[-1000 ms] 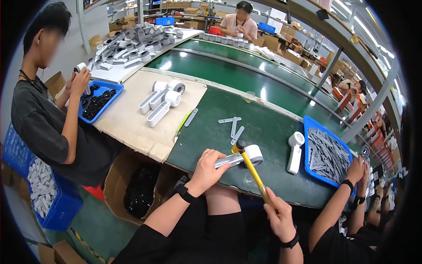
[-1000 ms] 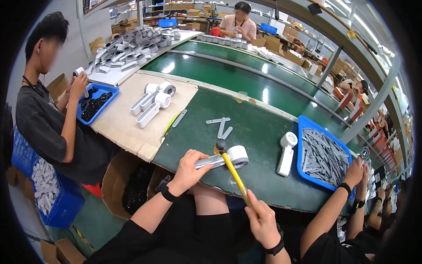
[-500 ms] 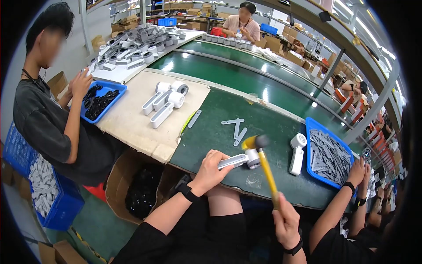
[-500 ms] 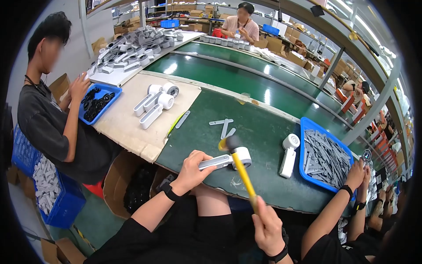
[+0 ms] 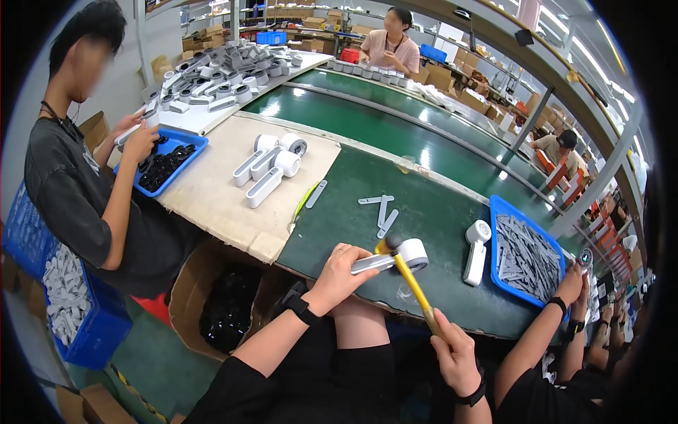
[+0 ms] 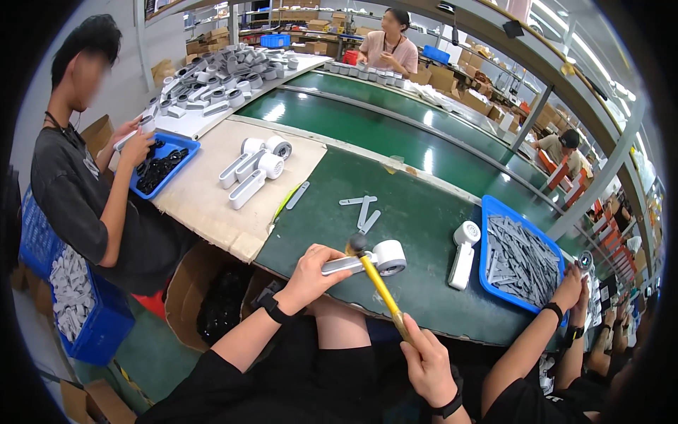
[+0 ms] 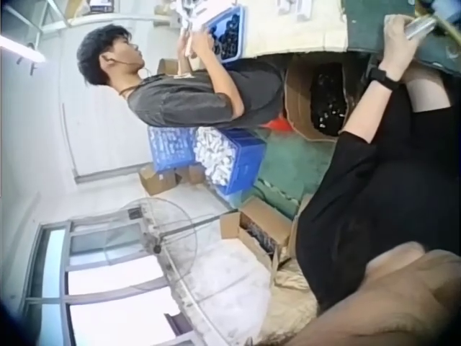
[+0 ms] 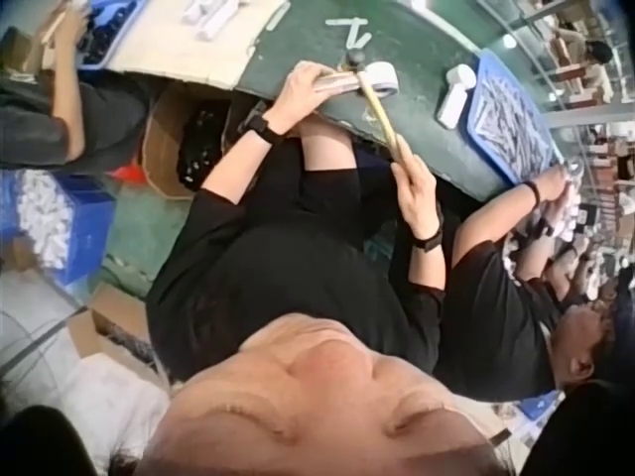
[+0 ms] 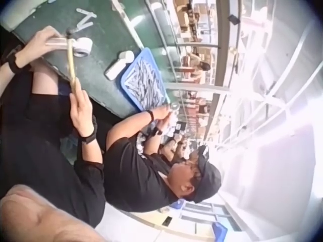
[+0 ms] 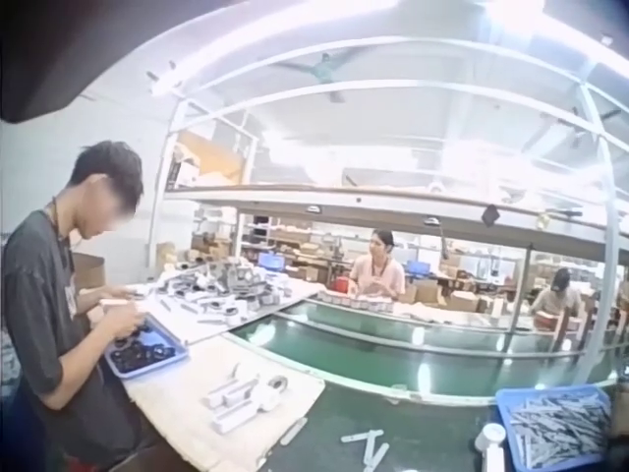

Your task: The person picks up a white handheld fan, inserts a grey plastic strip into a slot on the handle, and taps it into place with a yellow hammer. They then set the assembled fan down and pick up another to repeat the process.

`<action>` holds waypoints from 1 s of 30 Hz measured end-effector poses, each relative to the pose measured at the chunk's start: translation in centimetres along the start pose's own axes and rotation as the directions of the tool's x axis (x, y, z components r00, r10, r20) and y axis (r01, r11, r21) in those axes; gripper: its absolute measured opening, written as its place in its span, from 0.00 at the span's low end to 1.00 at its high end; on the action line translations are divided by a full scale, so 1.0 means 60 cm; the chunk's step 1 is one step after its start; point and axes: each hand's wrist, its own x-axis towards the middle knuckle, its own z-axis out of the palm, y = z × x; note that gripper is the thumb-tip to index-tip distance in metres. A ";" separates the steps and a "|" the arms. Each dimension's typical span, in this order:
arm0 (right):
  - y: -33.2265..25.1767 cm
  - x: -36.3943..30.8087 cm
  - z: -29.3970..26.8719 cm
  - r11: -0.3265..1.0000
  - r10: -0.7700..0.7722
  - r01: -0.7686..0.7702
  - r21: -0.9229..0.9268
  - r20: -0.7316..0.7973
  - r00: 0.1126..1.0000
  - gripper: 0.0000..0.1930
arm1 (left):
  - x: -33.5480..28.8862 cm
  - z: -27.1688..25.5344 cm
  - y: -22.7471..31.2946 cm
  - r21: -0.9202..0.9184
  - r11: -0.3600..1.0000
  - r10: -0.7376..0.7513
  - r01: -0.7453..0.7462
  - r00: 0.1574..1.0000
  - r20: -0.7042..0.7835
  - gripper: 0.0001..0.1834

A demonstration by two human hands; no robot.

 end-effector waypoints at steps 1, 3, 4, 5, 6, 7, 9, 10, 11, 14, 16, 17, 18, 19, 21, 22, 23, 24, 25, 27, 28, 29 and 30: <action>0.005 -0.008 0.009 0.996 0.031 -0.025 0.088 -0.064 0.997 0.28 | -0.003 -0.007 0.007 -0.008 1.000 -0.013 0.013 1.000 0.006 0.16; 0.005 -0.011 0.007 0.987 0.089 -0.081 0.141 -0.052 0.995 0.28 | -0.015 -0.020 0.005 -0.009 0.999 -0.032 0.033 0.999 0.009 0.17; 0.004 -0.007 -0.001 0.987 0.087 -0.080 0.142 -0.048 0.995 0.28 | -0.022 -0.023 -0.006 0.045 0.999 -0.027 0.026 0.999 0.021 0.17; 0.004 -0.001 -0.007 0.998 -0.032 0.033 0.060 -0.015 0.999 0.28 | -0.027 -0.028 -0.011 0.099 0.995 -0.023 0.019 0.999 0.034 0.18; 0.003 0.002 -0.010 0.989 -0.147 0.148 -0.016 0.028 0.989 0.28 | -0.031 -0.031 -0.013 0.101 0.995 -0.028 0.025 0.999 0.033 0.18; 0.000 -0.002 -0.007 0.989 -0.147 0.147 -0.014 0.033 0.989 0.28 | -0.034 -0.035 -0.013 0.124 0.992 -0.027 0.022 0.999 0.036 0.17; -0.010 -0.013 0.003 0.977 -0.118 0.143 0.160 -0.153 0.981 0.26 | -0.040 -0.036 -0.012 0.147 0.989 -0.031 0.026 0.999 0.037 0.17; -0.009 -0.011 0.010 0.977 -0.117 0.141 0.161 -0.149 0.982 0.26 | -0.042 -0.031 -0.011 0.164 0.986 -0.025 0.023 1.000 0.011 0.17; -0.003 -0.005 0.019 0.982 -0.121 0.134 0.132 -0.100 0.988 0.26 | -0.042 -0.028 -0.011 0.181 0.983 -0.016 0.018 1.000 -0.015 0.17; -0.005 0.004 0.019 0.998 -0.001 -0.005 0.060 0.102 0.995 0.26 | -0.044 -0.028 -0.009 0.251 0.968 0.007 0.008 0.998 -0.056 0.16; -0.011 0.003 0.013 0.995 -0.071 0.070 0.066 0.002 0.997 0.26 | -0.042 -0.029 -0.009 0.255 0.967 -0.004 0.018 0.998 -0.056 0.16; -0.011 -0.004 0.011 0.993 -0.012 0.015 0.118 -0.027 1.000 0.26 | -0.043 -0.029 -0.008 0.253 0.967 -0.010 0.022 0.999 -0.051 0.16; -0.010 -0.005 0.014 0.993 -0.012 0.015 0.118 -0.026 1.000 0.26 | -0.045 -0.028 -0.008 0.253 0.967 -0.011 0.023 0.999 -0.051 0.16; -0.007 -0.004 0.020 0.993 -0.071 0.074 0.092 -0.039 0.997 0.27 | -0.048 -0.028 -0.008 0.257 0.966 -0.007 0.021 0.998 -0.056 0.17; -0.009 0.004 0.026 0.999 -0.030 0.027 0.044 0.081 0.996 0.28 | -0.050 -0.027 -0.009 0.259 0.966 0.001 0.015 0.998 -0.059 0.17; -0.014 0.005 0.021 0.999 -0.030 0.027 0.044 0.079 0.996 0.28 | -0.052 -0.028 -0.008 0.265 0.963 -0.031 0.043 0.998 -0.050 0.17; -0.023 0.005 0.014 0.998 -0.053 0.051 0.044 0.051 0.997 0.27 | -0.053 -0.029 -0.009 0.273 0.959 -0.064 0.073 0.997 -0.043 0.17; -0.027 0.006 0.010 0.996 -0.075 0.074 0.043 0.024 0.997 0.26 | -0.051 -0.029 -0.010 0.273 0.959 -0.064 0.074 0.997 -0.045 0.17; -0.022 0.001 0.011 0.995 -0.074 0.076 0.073 -0.026 0.997 0.26 | -0.049 -0.027 -0.010 0.268 0.961 -0.050 0.062 0.997 -0.054 0.18; -0.019 0.000 0.015 0.990 -0.120 0.124 0.070 -0.057 0.991 0.26 | -0.047 -0.028 -0.005 0.264 0.964 -0.029 0.044 0.998 -0.058 0.18; -0.019 -0.001 0.017 0.983 -0.166 0.172 0.066 -0.084 0.983 0.26 | -0.047 -0.030 -0.006 0.281 0.958 -0.041 0.053 0.998 -0.049 0.18; -0.027 0.009 0.015 0.999 -0.025 0.029 -0.031 0.116 0.993 0.25 | -0.044 -0.029 -0.011 0.295 0.954 -0.052 0.061 0.998 -0.039 0.18; -0.021 0.017 0.021 0.999 -0.051 0.050 0.014 0.084 0.995 0.25 | -0.044 -0.028 -0.012 0.293 0.954 -0.048 0.057 0.998 -0.038 0.18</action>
